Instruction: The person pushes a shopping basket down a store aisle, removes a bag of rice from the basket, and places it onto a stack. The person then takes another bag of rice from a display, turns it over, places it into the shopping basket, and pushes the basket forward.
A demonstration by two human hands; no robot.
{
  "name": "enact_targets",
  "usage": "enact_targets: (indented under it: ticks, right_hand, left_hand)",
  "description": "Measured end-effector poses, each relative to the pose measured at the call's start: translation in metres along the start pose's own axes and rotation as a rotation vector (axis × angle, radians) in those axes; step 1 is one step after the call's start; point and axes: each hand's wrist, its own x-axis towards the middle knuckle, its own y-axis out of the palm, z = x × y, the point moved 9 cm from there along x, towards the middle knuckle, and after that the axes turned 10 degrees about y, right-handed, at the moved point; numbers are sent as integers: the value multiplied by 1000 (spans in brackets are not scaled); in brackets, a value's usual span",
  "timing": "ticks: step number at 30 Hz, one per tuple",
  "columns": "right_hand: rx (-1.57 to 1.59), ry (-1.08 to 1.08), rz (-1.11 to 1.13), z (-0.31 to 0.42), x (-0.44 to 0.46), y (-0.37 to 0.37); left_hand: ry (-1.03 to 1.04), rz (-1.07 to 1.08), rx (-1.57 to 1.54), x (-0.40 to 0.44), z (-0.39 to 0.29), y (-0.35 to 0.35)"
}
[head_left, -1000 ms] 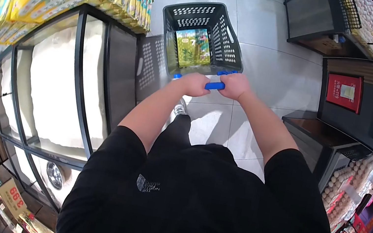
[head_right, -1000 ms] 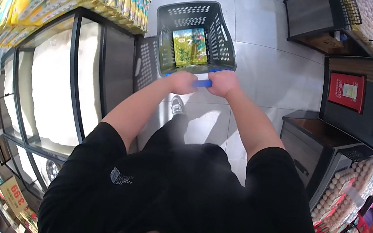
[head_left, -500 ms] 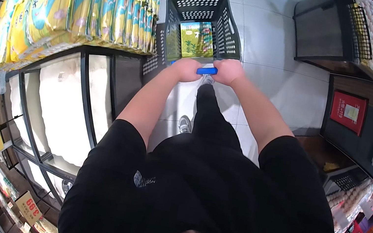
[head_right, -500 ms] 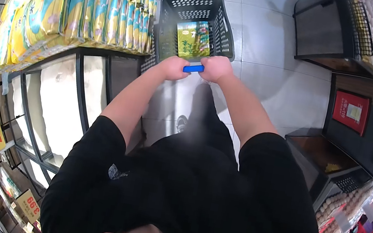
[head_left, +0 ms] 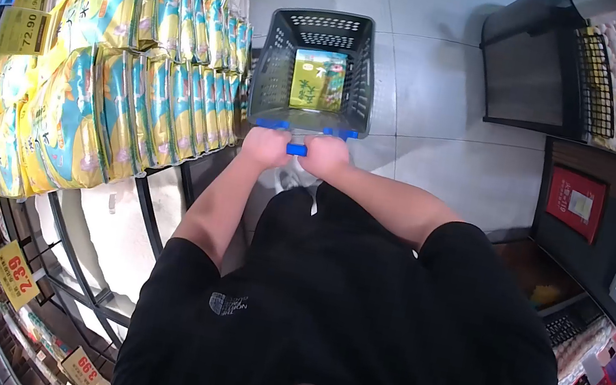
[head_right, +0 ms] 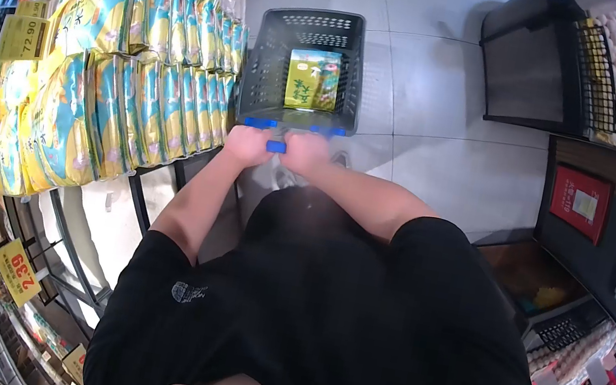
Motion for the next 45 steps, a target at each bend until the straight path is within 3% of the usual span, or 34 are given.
enact_targets:
  ticks: [4,13,20,25,28,31,34,35,38,44,45]
  right_hand:
    - [141,117,69,16,13,3]
    - [479,510,86,38,79,-2]
    - [727,918,-86,25,137,-52]
    - [1010,1069,-193,-2,160,-103]
    - [974,999,-403,-54,192,-85]
    - [1306,792,-381,-98,214,-91]
    - [1044,739,-163,-149,205,-150]
    - [1059,732,-185,-164,202,-156]
    - [1217,844,-313,-191,181,-170]
    - [1074,850,-478,-218,169,-222]
    - [1026,941,-455,-225,162,-233]
  left_hand:
    - [157,18,102,6,25,-17]
    - [499,344,270,83,78,-75]
    - [890,364,448,184,83,-114]
    - [1166,428,548,265,52,-123]
    - [1325,462,644,309,16,-133]
    - [1448,529,743,346,-28,-137]
    - [1644,540,855,382,-84,-143]
    - [1710,538,857,390,-103,-143]
    - [1840,588,826,403,-142,-135]
    - [2083,601,626,444,-160,-124]
    - [2118,617,640,450,-168,-126]
